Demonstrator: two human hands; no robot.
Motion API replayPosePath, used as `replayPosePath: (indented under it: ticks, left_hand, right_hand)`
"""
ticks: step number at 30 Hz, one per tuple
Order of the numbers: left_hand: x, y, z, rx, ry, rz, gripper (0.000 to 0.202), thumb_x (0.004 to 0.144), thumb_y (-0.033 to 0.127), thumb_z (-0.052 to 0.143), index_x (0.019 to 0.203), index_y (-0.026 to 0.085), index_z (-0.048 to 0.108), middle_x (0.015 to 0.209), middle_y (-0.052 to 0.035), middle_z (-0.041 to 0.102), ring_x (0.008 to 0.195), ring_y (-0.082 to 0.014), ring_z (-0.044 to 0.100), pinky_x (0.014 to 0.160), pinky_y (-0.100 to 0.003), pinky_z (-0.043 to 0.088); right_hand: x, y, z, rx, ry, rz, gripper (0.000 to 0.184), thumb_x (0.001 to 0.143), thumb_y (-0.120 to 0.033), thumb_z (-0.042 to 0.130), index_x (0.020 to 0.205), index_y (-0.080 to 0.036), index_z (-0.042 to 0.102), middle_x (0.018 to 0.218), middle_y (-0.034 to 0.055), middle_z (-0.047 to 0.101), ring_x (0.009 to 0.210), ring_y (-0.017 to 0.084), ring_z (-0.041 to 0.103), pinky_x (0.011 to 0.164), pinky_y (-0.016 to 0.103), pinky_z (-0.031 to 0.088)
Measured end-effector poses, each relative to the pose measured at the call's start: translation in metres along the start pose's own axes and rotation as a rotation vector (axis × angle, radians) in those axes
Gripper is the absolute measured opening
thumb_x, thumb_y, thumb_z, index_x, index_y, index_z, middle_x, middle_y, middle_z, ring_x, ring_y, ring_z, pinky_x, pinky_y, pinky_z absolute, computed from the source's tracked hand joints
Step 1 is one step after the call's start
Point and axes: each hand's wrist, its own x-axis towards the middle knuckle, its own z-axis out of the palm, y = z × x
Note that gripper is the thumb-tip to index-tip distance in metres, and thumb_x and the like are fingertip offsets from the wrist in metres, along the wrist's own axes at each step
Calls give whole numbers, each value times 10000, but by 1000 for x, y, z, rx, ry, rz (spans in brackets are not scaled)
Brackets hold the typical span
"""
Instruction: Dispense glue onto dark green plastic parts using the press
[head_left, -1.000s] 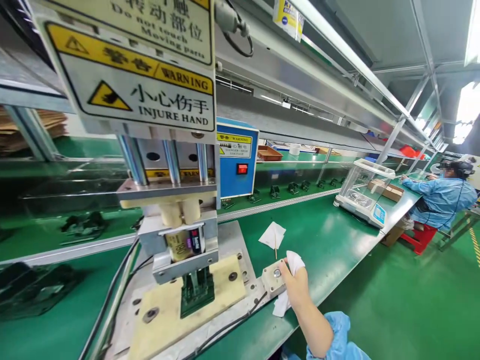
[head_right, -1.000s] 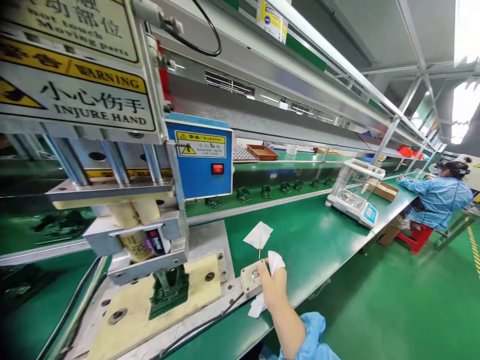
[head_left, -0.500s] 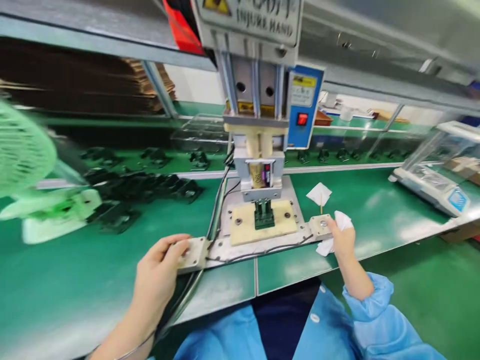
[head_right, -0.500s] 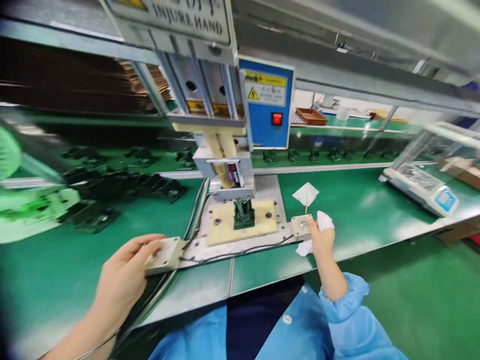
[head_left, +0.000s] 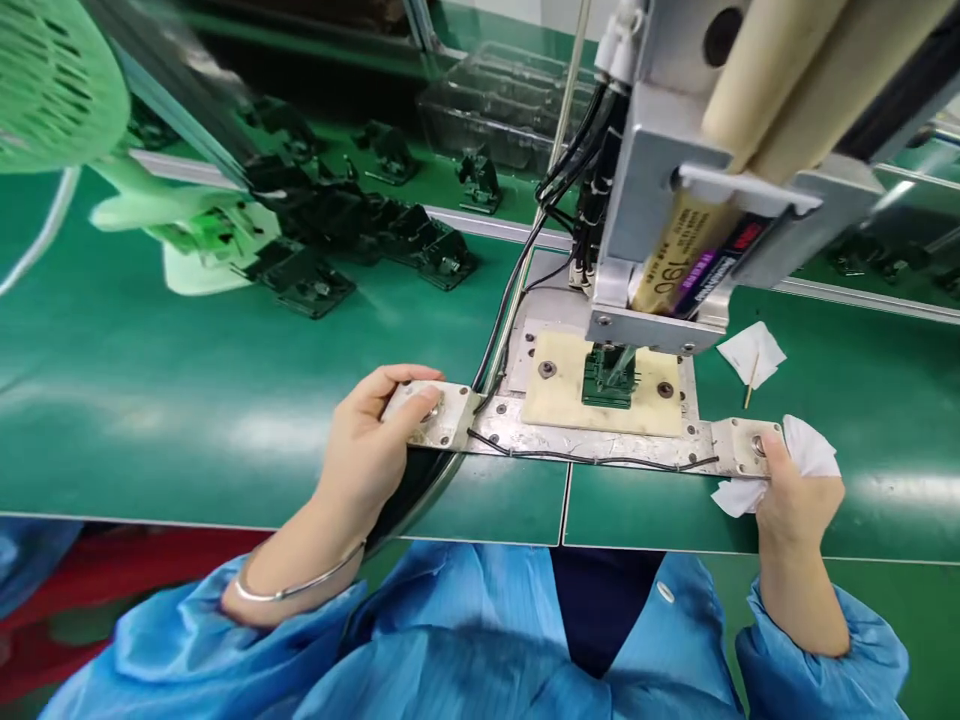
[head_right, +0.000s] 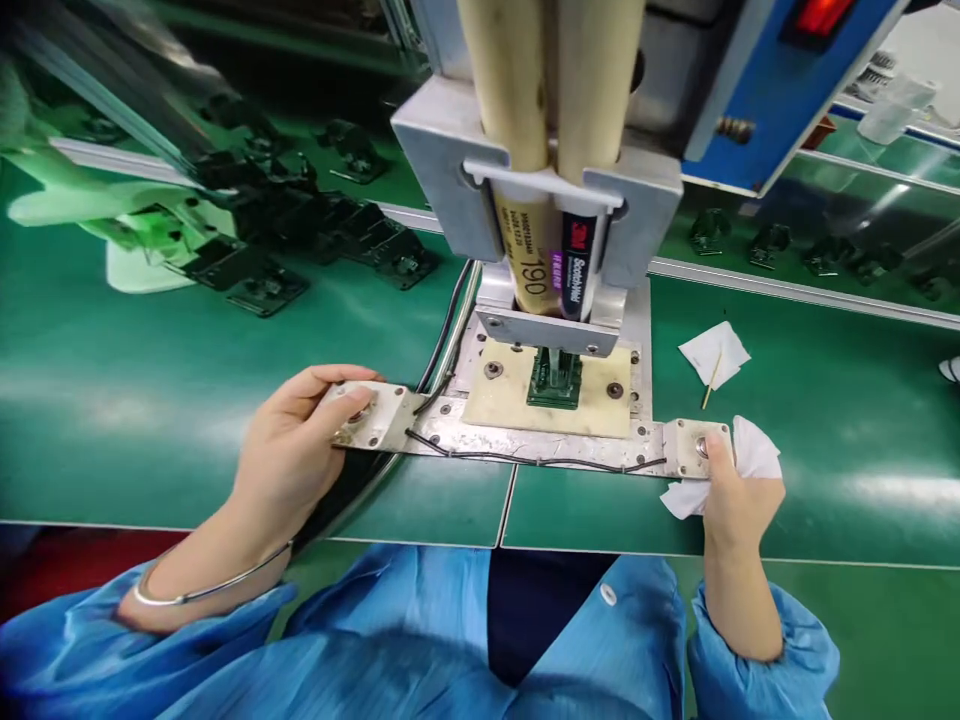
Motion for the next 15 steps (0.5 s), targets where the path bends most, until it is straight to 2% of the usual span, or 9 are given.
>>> replayPosePath:
  ticks: [5, 9, 12, 15]
  left_hand:
    - [-2, 3, 0, -63, 2, -80, 342, 801, 368, 689, 1022, 112, 644, 780, -14, 619, 631, -115, 501, 578, -227, 382]
    - [-3, 3, -1, -99, 17, -104, 335, 781, 371, 710, 1012, 136, 650, 804, -15, 639, 657, -128, 522, 594, -236, 384]
    - [-1, -1, -3, -98, 12, -121, 317, 784, 384, 718, 999, 160, 656, 839, -14, 650, 668, -136, 531, 597, -244, 385]
    - [0, -4, -5, -84, -1, -147, 334, 786, 411, 712, 1009, 169, 656, 870, -18, 662, 676, -149, 541, 605, -255, 396]
  right_hand:
    - [-4, -6, 1, 48, -22, 18, 513, 588, -436, 929, 942, -125, 728, 898, 78, 691, 705, 182, 650, 607, 292, 580]
    - [-3, -4, -1, 32, -32, -29, 417, 621, -416, 928, 848, -150, 700, 745, 21, 633, 602, 156, 592, 518, 265, 538]
    - [-3, -2, -1, 13, -44, -39, 380, 653, -410, 915, 841, -164, 695, 721, 11, 618, 582, 153, 574, 502, 259, 518]
    - [-4, -2, -1, 3, -39, 9, 389, 646, -428, 916, 834, -166, 699, 719, 15, 624, 586, 153, 575, 490, 243, 504]
